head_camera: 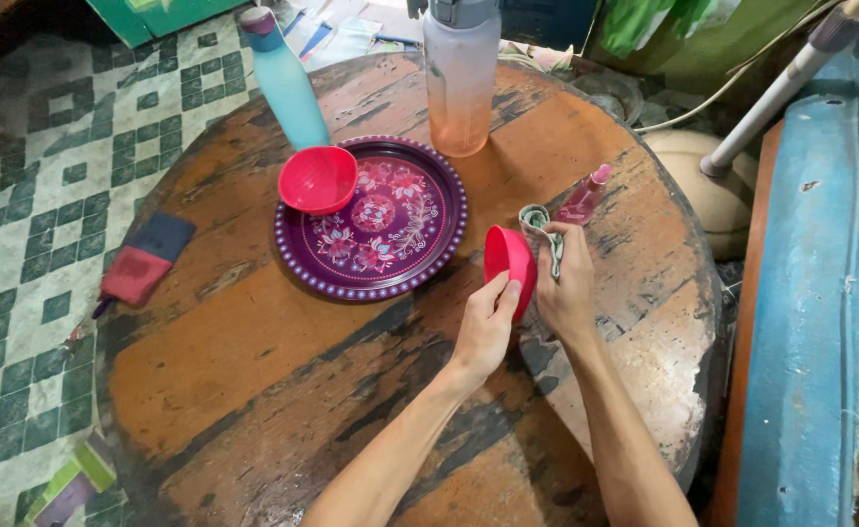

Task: The person wipes two red bowls and a metal spoon with a cloth on a round wooden table, then places the bowls on a purple tray and the spoon beside it. The person also moves two water bottles and a small pink bottle on the table.

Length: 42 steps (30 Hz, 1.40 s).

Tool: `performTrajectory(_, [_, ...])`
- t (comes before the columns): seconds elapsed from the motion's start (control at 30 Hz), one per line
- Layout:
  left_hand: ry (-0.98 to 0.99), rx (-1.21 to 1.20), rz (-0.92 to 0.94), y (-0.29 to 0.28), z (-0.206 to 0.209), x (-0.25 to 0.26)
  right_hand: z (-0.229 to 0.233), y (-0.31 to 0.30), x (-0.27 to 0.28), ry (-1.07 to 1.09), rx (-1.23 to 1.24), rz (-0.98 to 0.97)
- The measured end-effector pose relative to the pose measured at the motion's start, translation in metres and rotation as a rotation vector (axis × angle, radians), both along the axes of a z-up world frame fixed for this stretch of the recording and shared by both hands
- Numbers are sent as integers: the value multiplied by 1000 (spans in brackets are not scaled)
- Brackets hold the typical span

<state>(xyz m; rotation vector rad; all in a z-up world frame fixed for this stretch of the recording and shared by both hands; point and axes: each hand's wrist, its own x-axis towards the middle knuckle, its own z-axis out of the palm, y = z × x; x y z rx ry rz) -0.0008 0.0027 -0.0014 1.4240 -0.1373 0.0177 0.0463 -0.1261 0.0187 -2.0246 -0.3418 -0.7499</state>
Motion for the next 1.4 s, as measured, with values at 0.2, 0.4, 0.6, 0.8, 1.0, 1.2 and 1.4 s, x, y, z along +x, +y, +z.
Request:
performTrajectory(0.2, [-125,181,-119,25,-5,-3,-26,-29,28,278,209,134])
performTrajectory(0.4, [-72,-86,-200,41,3,20,-50,-55,24,554,640,292])
performTrajectory(0.6, [66,-306,-39,53,-1,40,-30,-64,12,732,436,250])
performTrajectory(0.8, [12,-148,117,64,-7,46,-11,-48,17,549,729,352])
performTrajectory(1.0, [-88,183,50,89,6,59,-3,-18,28,343,658,400])
performTrajectory(1.2, [-338,442,209,98,26,84,14,14,21,637,652,653])
performTrajectory(1.4, [-206,303,331,99,25,102,36,40,13,703,582,713])
